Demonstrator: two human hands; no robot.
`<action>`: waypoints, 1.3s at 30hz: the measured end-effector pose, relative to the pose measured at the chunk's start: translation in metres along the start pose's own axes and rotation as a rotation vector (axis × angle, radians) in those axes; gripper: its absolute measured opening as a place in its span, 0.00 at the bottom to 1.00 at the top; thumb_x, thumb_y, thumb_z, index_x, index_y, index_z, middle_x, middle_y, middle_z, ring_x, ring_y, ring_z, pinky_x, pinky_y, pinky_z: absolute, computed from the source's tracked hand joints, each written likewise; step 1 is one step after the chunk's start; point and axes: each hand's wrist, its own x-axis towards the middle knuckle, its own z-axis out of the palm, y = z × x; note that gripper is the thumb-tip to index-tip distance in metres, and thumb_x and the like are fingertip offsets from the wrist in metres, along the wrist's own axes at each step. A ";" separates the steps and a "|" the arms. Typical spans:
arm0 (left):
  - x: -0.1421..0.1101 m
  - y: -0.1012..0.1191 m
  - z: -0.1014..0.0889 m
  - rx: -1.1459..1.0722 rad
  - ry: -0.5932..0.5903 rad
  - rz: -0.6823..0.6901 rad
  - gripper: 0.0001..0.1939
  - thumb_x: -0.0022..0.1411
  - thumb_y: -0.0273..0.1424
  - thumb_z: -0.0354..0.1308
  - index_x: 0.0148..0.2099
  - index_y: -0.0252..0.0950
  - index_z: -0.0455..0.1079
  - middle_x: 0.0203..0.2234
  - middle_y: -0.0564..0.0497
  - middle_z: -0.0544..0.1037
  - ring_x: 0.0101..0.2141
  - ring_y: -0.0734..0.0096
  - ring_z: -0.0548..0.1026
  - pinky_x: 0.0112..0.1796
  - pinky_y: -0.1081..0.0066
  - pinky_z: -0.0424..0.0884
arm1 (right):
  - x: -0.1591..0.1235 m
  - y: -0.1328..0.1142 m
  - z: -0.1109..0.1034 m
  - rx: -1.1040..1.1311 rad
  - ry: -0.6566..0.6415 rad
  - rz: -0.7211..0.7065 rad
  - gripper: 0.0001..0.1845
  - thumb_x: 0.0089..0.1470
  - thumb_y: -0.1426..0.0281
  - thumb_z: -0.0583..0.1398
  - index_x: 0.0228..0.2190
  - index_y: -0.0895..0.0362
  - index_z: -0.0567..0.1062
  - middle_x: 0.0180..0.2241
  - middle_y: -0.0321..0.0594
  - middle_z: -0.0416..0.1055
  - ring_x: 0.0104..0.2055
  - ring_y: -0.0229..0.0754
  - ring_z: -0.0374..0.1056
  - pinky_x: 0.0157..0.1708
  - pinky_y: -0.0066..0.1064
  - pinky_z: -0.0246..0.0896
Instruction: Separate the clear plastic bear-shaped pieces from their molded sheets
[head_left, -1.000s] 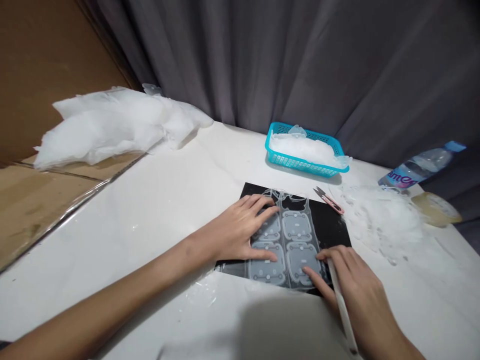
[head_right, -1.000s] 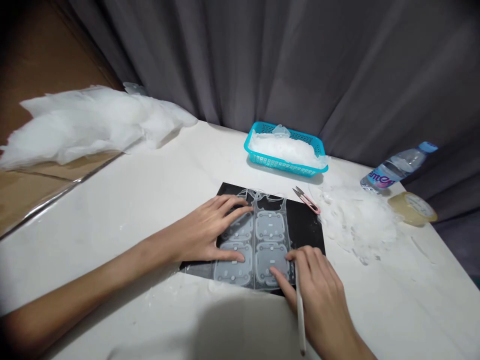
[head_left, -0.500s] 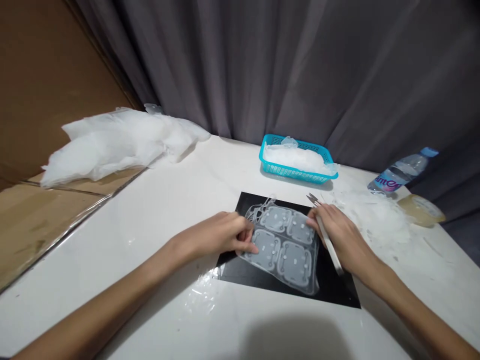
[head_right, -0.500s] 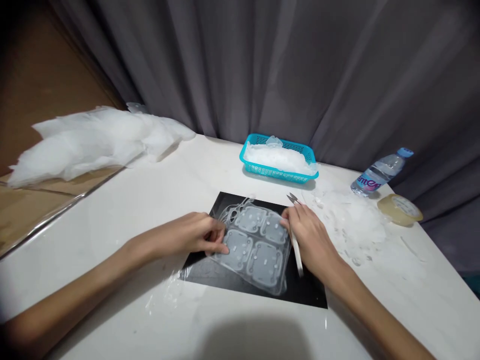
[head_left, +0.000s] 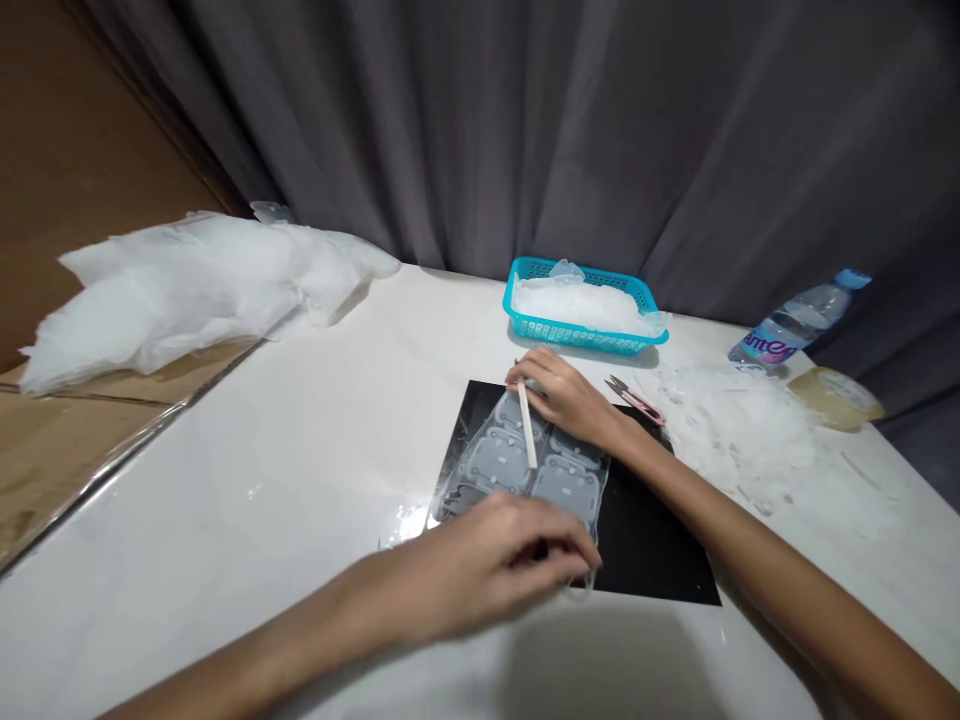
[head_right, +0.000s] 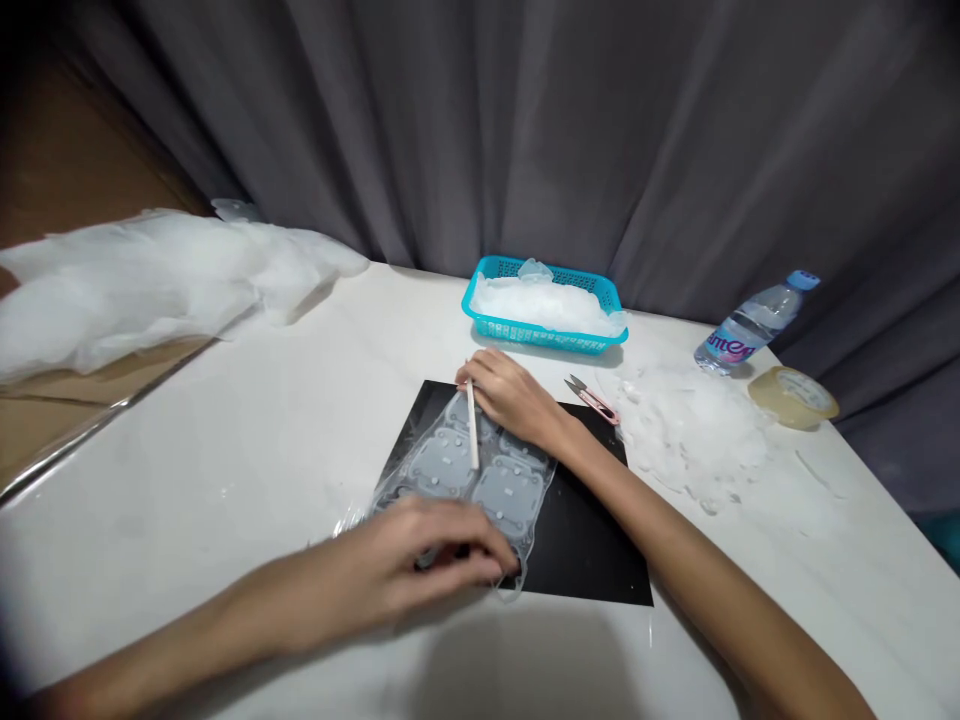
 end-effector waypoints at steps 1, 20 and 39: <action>0.000 -0.007 -0.009 0.092 0.059 0.022 0.12 0.77 0.33 0.53 0.52 0.39 0.77 0.43 0.48 0.83 0.43 0.66 0.80 0.46 0.70 0.73 | -0.008 -0.003 -0.005 0.016 0.089 0.033 0.05 0.68 0.72 0.57 0.44 0.57 0.73 0.42 0.45 0.73 0.46 0.47 0.68 0.50 0.40 0.65; 0.005 -0.055 -0.011 0.635 0.050 0.092 0.25 0.77 0.45 0.51 0.69 0.43 0.64 0.70 0.43 0.63 0.67 0.50 0.65 0.64 0.51 0.66 | -0.104 -0.067 -0.054 0.062 0.180 0.406 0.17 0.74 0.66 0.49 0.43 0.54 0.77 0.36 0.41 0.74 0.39 0.42 0.73 0.44 0.34 0.70; 0.008 -0.047 -0.014 0.849 0.125 0.409 0.12 0.75 0.30 0.54 0.53 0.38 0.78 0.42 0.45 0.83 0.41 0.62 0.79 0.45 0.65 0.71 | -0.111 -0.073 -0.054 0.434 -0.094 0.364 0.02 0.65 0.71 0.64 0.39 0.54 0.79 0.38 0.38 0.79 0.41 0.39 0.76 0.44 0.31 0.71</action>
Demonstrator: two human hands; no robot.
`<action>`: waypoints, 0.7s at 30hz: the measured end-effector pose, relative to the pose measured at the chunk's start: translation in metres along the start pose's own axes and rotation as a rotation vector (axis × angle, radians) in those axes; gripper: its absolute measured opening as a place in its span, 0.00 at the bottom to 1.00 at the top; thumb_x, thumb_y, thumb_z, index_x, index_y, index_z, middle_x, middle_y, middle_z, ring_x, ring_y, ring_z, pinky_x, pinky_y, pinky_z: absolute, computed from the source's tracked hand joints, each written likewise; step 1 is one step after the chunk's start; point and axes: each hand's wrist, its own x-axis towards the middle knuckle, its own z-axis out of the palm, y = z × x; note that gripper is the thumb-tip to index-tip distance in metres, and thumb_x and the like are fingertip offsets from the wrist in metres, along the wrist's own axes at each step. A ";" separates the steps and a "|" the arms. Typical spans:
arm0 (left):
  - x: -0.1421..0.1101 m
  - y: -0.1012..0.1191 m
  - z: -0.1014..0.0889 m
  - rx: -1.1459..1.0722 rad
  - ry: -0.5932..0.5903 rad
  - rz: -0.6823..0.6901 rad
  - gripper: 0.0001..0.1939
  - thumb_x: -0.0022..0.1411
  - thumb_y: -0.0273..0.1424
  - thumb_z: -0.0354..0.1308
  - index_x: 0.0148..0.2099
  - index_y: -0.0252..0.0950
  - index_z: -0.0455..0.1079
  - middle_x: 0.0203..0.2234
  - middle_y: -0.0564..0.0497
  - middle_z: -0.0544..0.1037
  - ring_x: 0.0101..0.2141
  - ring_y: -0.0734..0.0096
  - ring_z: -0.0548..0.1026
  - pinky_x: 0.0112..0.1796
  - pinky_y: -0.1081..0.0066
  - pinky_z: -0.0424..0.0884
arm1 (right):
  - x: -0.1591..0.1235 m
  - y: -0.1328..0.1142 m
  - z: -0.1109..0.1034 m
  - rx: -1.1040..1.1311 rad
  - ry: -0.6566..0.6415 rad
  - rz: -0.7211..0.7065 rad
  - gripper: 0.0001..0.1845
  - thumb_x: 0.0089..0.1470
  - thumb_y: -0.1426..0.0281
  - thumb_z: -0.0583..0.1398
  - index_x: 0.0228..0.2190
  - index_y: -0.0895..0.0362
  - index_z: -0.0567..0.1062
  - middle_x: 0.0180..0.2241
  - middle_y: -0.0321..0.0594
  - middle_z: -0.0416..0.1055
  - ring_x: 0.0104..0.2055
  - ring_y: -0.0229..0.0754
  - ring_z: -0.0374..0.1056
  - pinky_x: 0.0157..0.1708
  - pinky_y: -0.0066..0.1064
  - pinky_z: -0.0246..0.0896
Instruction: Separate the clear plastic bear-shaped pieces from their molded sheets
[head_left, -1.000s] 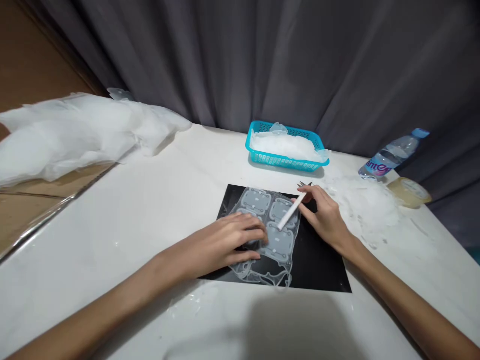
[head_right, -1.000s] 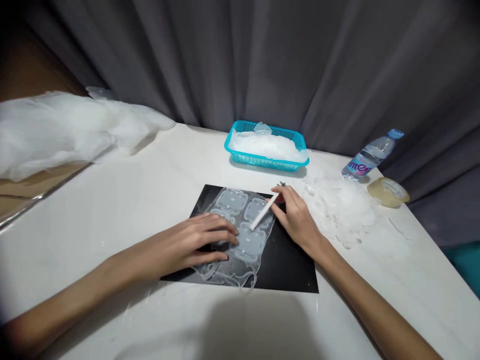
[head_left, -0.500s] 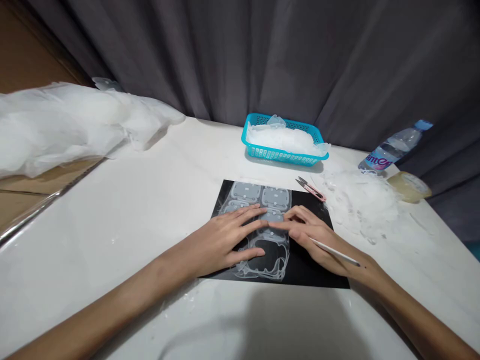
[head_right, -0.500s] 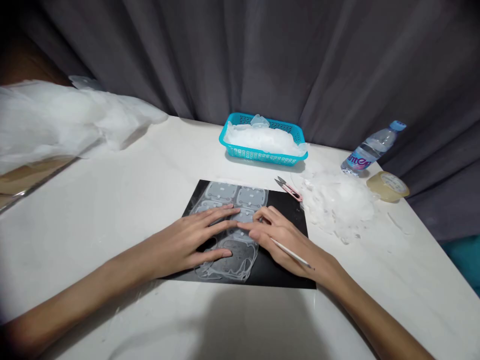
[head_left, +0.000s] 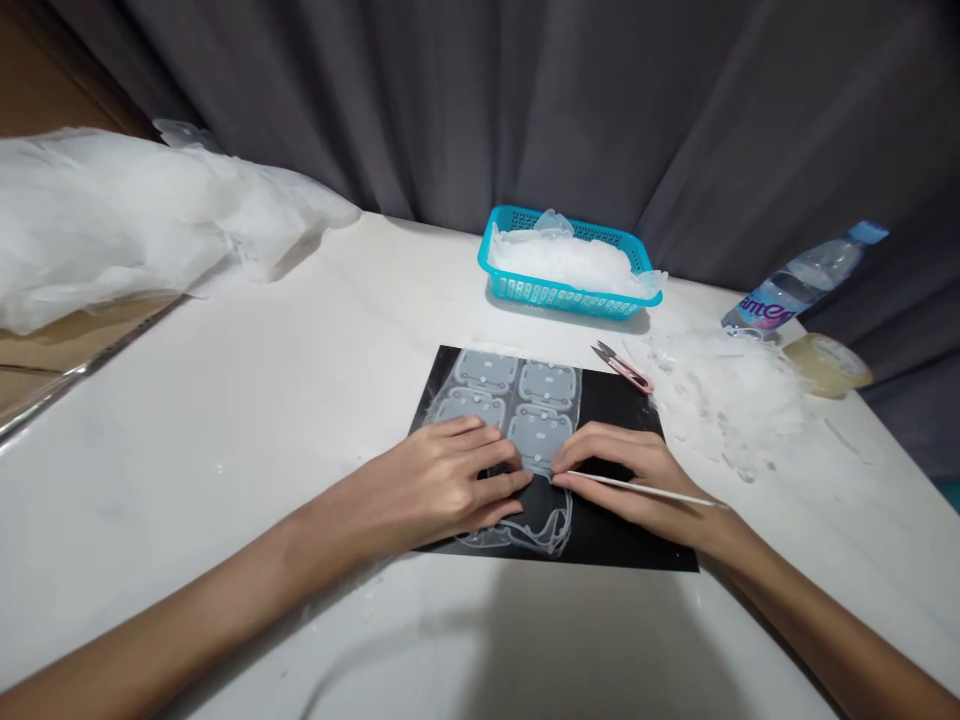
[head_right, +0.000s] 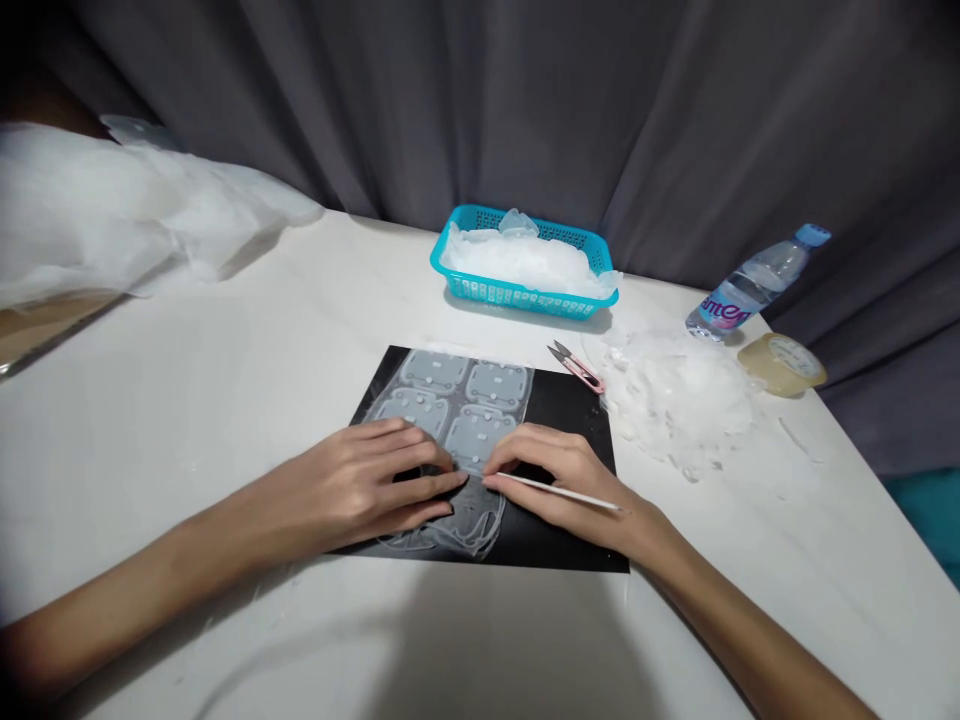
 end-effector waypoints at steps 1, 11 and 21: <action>0.000 0.000 0.001 0.000 0.002 -0.002 0.12 0.75 0.31 0.54 0.53 0.38 0.78 0.42 0.45 0.82 0.41 0.62 0.79 0.44 0.65 0.71 | 0.000 0.001 0.001 -0.001 0.003 -0.008 0.02 0.65 0.72 0.64 0.38 0.54 0.79 0.38 0.38 0.79 0.41 0.39 0.76 0.44 0.31 0.71; 0.000 -0.004 0.003 -0.030 0.028 -0.006 0.13 0.75 0.33 0.56 0.53 0.34 0.78 0.41 0.45 0.81 0.40 0.63 0.79 0.44 0.66 0.72 | -0.001 0.006 0.006 0.027 -0.001 -0.051 0.03 0.66 0.71 0.63 0.39 0.56 0.79 0.38 0.39 0.79 0.41 0.39 0.75 0.45 0.31 0.69; -0.002 -0.006 0.004 -0.138 -0.031 -0.091 0.14 0.76 0.35 0.55 0.56 0.37 0.76 0.43 0.45 0.80 0.44 0.61 0.79 0.47 0.65 0.73 | -0.002 0.008 0.009 -0.131 -0.004 -0.241 0.04 0.68 0.74 0.60 0.44 0.57 0.76 0.40 0.42 0.79 0.43 0.40 0.74 0.47 0.33 0.70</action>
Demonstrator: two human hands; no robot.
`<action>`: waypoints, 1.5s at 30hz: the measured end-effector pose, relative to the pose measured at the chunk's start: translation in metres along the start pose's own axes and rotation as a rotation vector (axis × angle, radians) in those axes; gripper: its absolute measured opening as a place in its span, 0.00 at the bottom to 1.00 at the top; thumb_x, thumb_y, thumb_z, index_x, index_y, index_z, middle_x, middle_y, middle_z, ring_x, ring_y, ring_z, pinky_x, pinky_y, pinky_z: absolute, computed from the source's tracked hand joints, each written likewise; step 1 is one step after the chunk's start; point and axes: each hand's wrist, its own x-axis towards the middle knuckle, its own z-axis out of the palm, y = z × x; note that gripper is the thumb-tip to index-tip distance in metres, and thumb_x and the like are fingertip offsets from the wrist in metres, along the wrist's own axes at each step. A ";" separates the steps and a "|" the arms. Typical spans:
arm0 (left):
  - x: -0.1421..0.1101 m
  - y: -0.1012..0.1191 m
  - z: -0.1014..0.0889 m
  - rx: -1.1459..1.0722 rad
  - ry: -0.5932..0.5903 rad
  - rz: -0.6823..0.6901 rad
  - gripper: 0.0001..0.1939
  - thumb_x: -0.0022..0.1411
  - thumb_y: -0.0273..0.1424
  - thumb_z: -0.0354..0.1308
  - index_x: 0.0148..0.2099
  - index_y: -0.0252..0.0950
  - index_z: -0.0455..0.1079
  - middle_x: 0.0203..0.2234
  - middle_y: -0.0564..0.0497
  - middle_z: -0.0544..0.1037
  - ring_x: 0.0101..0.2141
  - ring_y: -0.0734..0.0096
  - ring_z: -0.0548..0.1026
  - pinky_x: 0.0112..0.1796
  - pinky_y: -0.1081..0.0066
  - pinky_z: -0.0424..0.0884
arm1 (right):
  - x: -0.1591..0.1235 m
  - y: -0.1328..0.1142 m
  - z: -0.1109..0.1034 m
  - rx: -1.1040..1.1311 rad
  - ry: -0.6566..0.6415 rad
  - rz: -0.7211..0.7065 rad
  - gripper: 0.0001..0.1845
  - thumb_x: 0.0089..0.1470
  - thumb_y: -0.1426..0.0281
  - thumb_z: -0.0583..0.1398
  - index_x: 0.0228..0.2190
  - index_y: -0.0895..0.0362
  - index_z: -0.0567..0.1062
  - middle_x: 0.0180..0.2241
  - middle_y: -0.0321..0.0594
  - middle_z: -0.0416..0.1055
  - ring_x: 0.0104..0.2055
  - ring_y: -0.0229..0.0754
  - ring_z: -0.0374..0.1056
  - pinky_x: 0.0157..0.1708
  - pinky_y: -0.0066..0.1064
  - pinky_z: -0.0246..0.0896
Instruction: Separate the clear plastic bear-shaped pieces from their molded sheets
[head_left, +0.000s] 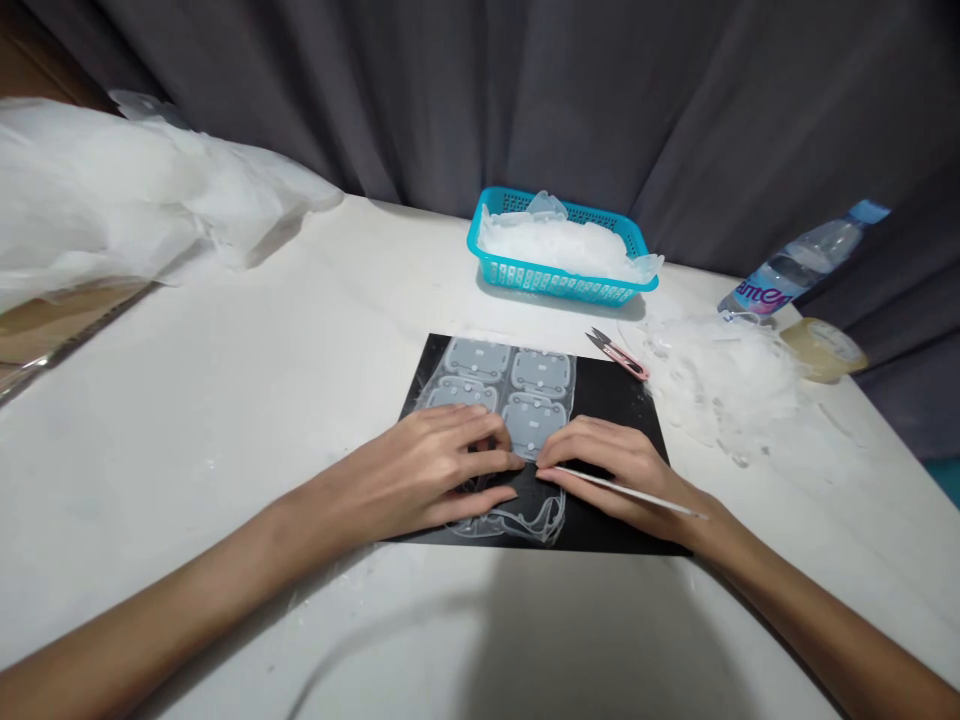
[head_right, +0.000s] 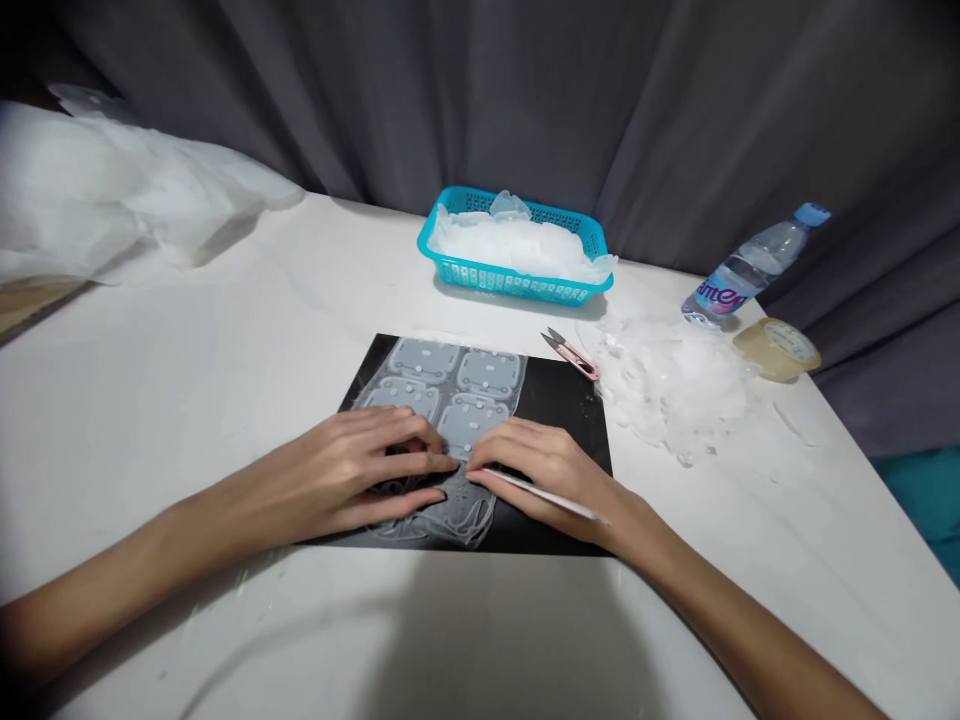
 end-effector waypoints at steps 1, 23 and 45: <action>0.000 0.000 -0.001 -0.013 -0.004 -0.010 0.13 0.76 0.35 0.55 0.55 0.38 0.76 0.43 0.46 0.80 0.43 0.61 0.79 0.47 0.65 0.73 | 0.001 -0.001 0.001 -0.045 0.002 -0.034 0.05 0.68 0.74 0.60 0.44 0.58 0.76 0.40 0.43 0.79 0.43 0.40 0.74 0.47 0.33 0.71; 0.001 0.000 -0.004 -0.003 0.006 -0.008 0.15 0.74 0.35 0.57 0.57 0.39 0.77 0.40 0.47 0.78 0.41 0.62 0.79 0.44 0.67 0.73 | -0.002 -0.001 0.011 -0.594 0.082 -0.242 0.08 0.67 0.78 0.59 0.38 0.57 0.77 0.39 0.38 0.82 0.36 0.33 0.75 0.34 0.25 0.63; 0.003 0.001 -0.007 -0.055 -0.023 -0.014 0.15 0.76 0.35 0.55 0.57 0.38 0.78 0.41 0.45 0.79 0.41 0.63 0.79 0.44 0.68 0.74 | -0.003 -0.004 0.001 -0.280 0.048 -0.096 0.03 0.66 0.76 0.61 0.39 0.58 0.76 0.38 0.40 0.81 0.39 0.36 0.77 0.40 0.26 0.70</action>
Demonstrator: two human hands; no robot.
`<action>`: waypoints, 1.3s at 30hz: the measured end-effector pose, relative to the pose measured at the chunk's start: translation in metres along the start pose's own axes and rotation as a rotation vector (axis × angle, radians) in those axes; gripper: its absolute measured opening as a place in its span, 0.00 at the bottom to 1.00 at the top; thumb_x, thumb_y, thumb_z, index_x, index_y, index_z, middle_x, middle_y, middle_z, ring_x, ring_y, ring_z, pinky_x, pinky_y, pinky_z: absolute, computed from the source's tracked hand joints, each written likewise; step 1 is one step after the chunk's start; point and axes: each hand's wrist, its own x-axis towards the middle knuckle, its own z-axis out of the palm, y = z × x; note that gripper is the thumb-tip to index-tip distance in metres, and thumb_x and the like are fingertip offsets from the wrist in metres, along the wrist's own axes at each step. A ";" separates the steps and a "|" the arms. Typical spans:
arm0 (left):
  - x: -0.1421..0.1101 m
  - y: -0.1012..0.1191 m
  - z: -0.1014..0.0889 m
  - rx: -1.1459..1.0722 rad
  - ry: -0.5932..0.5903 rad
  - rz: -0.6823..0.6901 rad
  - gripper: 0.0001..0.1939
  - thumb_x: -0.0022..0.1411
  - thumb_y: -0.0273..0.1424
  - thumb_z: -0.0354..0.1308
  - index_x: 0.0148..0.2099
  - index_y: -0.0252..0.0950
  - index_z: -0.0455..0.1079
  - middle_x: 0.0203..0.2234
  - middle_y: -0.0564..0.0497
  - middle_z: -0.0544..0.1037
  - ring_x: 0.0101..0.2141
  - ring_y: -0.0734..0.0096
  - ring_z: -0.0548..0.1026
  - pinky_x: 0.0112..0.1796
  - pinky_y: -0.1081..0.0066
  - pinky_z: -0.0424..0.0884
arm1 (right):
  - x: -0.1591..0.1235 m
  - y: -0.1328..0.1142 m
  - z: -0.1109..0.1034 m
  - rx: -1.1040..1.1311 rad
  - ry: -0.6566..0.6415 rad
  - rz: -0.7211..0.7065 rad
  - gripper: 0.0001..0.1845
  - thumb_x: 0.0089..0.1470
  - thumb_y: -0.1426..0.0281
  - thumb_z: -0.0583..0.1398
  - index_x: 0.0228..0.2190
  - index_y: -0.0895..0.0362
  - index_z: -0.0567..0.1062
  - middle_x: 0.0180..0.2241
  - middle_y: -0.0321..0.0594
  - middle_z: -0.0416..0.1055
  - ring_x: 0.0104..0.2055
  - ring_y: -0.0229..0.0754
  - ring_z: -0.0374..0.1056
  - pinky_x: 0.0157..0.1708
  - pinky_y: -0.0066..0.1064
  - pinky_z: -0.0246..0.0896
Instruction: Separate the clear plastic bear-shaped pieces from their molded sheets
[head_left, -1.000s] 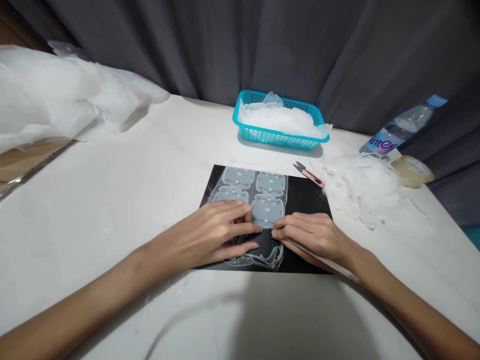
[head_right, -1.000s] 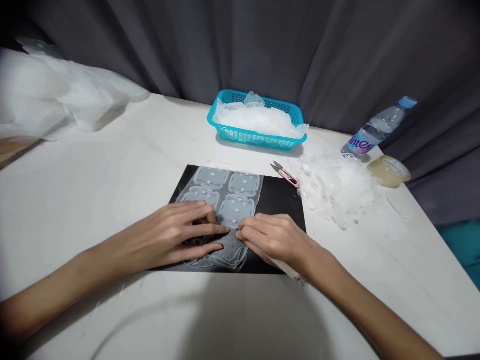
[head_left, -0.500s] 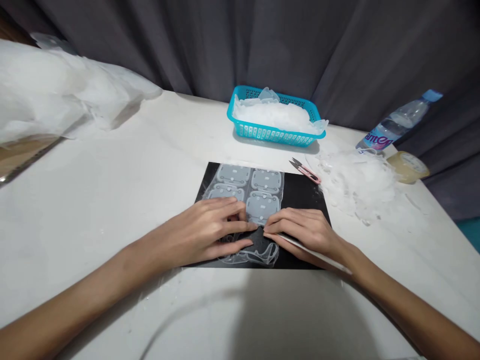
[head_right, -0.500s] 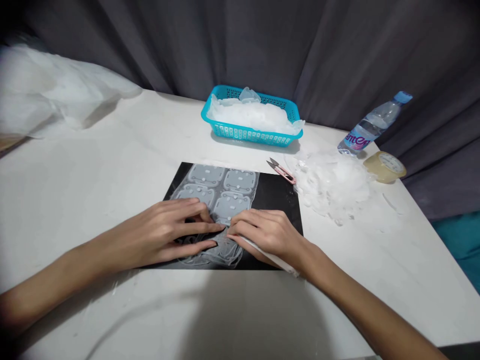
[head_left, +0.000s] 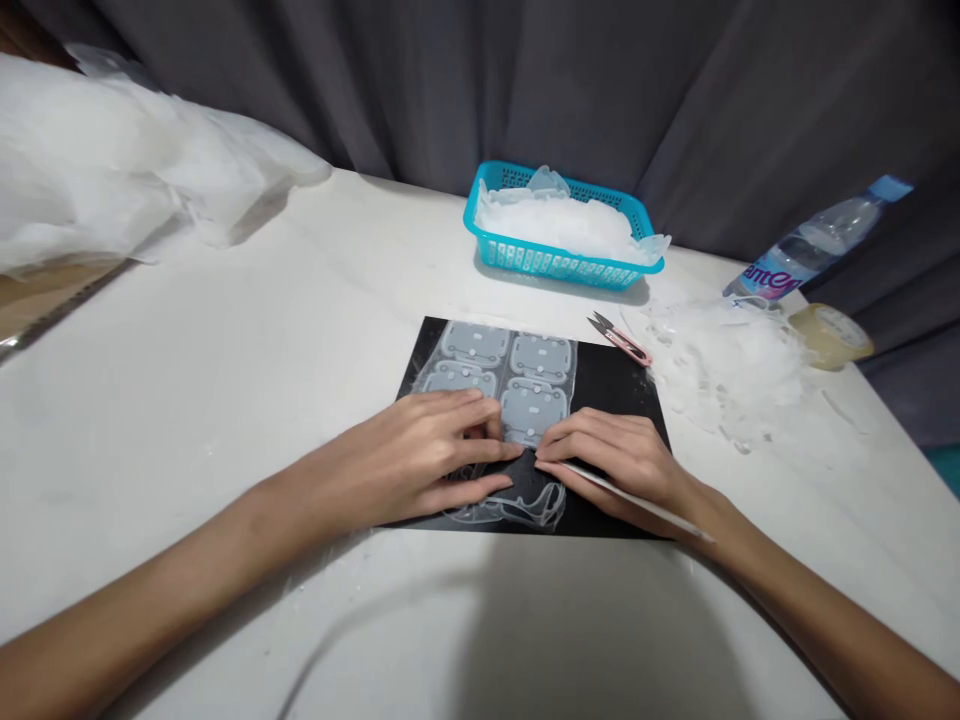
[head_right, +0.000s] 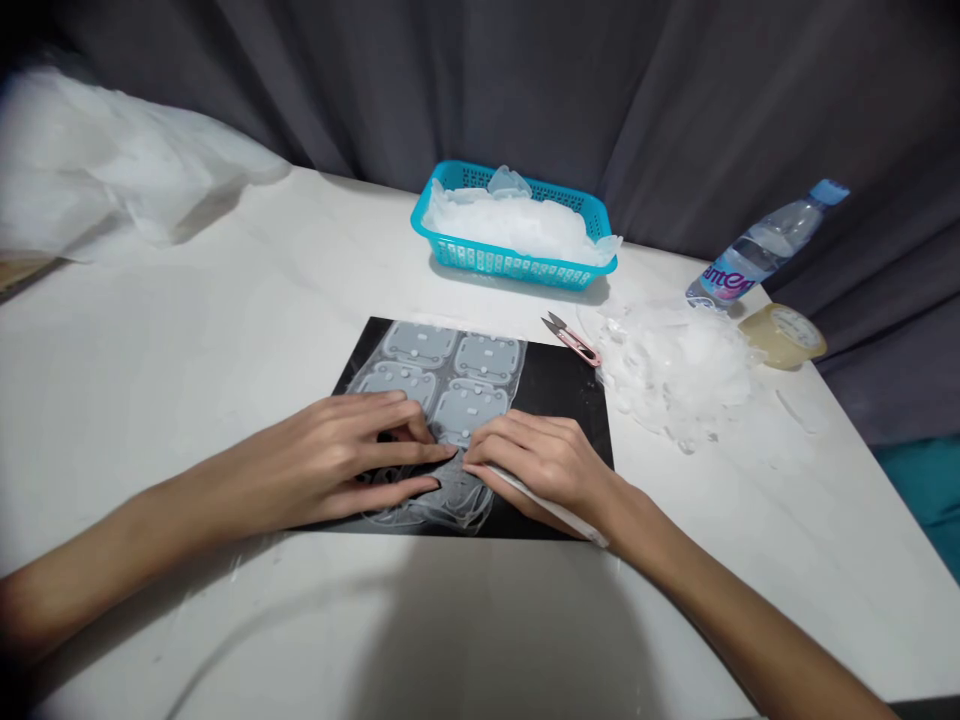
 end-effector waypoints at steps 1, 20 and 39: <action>0.000 0.000 0.000 0.001 -0.003 -0.002 0.15 0.76 0.35 0.55 0.57 0.38 0.78 0.41 0.45 0.79 0.41 0.63 0.79 0.44 0.68 0.74 | 0.000 0.000 0.000 -0.011 0.001 -0.006 0.03 0.65 0.76 0.62 0.39 0.58 0.76 0.38 0.40 0.81 0.39 0.36 0.77 0.40 0.26 0.70; 0.001 0.003 0.000 -0.034 -0.003 -0.035 0.12 0.75 0.35 0.56 0.51 0.38 0.79 0.41 0.47 0.79 0.42 0.63 0.78 0.43 0.68 0.72 | -0.004 -0.008 0.000 -0.308 -0.160 -0.071 0.10 0.66 0.80 0.55 0.36 0.56 0.73 0.39 0.40 0.78 0.37 0.39 0.73 0.33 0.30 0.61; -0.004 0.024 -0.004 0.045 0.019 -0.472 0.22 0.77 0.44 0.51 0.31 0.37 0.67 0.23 0.54 0.73 0.21 0.72 0.71 0.25 0.71 0.61 | 0.000 -0.012 0.019 -0.500 0.029 -0.055 0.16 0.68 0.73 0.60 0.55 0.64 0.73 0.42 0.51 0.79 0.42 0.48 0.74 0.43 0.39 0.72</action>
